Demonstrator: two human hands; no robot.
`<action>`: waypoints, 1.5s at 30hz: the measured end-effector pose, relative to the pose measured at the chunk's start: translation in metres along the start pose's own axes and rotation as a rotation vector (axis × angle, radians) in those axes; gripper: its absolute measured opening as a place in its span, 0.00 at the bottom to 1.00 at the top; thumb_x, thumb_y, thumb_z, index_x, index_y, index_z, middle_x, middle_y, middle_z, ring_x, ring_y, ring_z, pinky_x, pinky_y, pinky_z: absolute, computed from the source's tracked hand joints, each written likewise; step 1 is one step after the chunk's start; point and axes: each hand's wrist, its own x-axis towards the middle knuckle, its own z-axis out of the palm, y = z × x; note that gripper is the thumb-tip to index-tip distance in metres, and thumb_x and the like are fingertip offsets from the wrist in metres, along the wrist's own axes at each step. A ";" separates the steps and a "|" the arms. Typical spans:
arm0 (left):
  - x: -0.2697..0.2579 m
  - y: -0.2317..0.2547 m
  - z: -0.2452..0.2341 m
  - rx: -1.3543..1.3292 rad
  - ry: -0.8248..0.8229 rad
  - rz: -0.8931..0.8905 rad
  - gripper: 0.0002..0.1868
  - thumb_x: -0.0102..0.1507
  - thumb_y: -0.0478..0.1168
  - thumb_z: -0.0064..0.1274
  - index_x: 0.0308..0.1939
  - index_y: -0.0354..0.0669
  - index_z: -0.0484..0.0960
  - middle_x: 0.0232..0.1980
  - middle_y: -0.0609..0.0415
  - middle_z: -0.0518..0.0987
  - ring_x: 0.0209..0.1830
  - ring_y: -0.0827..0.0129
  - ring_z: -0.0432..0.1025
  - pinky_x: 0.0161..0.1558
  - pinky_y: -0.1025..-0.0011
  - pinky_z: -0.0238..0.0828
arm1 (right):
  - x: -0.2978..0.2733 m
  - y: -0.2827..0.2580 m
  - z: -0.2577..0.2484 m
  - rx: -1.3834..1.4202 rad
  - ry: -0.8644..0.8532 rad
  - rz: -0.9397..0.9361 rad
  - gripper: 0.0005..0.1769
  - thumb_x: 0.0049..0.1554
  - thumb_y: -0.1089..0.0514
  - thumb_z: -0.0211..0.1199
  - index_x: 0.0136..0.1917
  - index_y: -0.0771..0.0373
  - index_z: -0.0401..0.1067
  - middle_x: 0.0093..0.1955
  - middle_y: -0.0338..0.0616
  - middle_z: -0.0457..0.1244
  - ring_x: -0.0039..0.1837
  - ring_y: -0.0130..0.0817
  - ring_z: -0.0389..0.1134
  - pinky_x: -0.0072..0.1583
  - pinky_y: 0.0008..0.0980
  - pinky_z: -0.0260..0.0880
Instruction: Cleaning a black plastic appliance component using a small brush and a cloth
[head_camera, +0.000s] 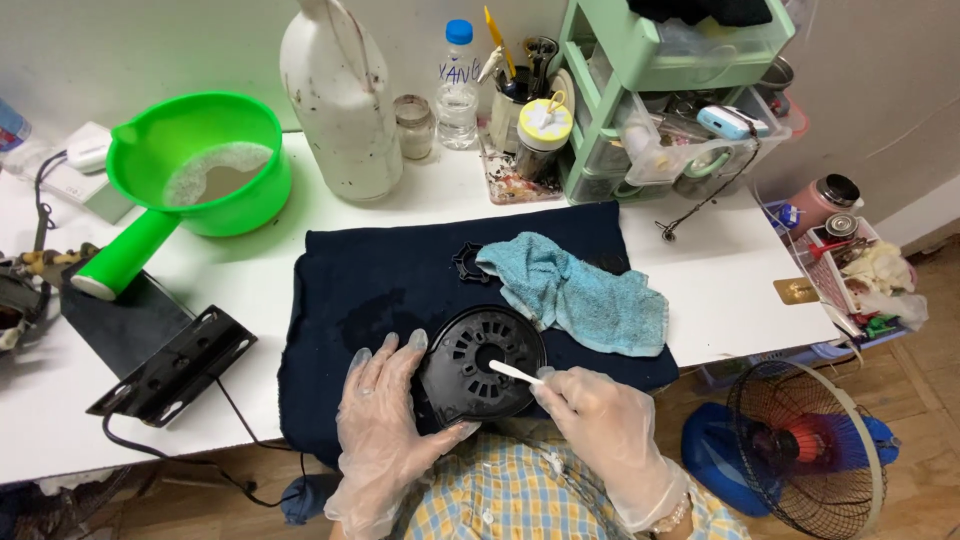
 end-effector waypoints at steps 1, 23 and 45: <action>0.000 0.000 0.000 -0.001 -0.001 -0.003 0.52 0.38 0.71 0.61 0.58 0.46 0.67 0.62 0.61 0.70 0.66 0.60 0.60 0.66 0.57 0.48 | 0.004 -0.002 -0.002 -0.001 -0.003 -0.001 0.06 0.48 0.44 0.62 0.39 0.40 0.77 0.30 0.21 0.65 0.30 0.23 0.65 0.23 0.31 0.59; 0.004 0.002 -0.007 -0.066 0.033 0.022 0.51 0.42 0.69 0.59 0.60 0.44 0.65 0.59 0.58 0.72 0.64 0.56 0.63 0.65 0.55 0.51 | -0.005 0.015 -0.006 -0.012 0.210 0.010 0.05 0.49 0.47 0.67 0.33 0.43 0.75 0.34 0.21 0.67 0.31 0.16 0.65 0.25 0.22 0.57; 0.003 0.000 -0.005 -0.053 0.002 0.022 0.52 0.43 0.71 0.57 0.63 0.45 0.62 0.62 0.59 0.70 0.66 0.57 0.61 0.66 0.56 0.49 | -0.007 0.012 -0.009 -0.014 0.157 -0.108 0.10 0.52 0.48 0.62 0.32 0.51 0.74 0.27 0.28 0.65 0.22 0.16 0.59 0.18 0.17 0.53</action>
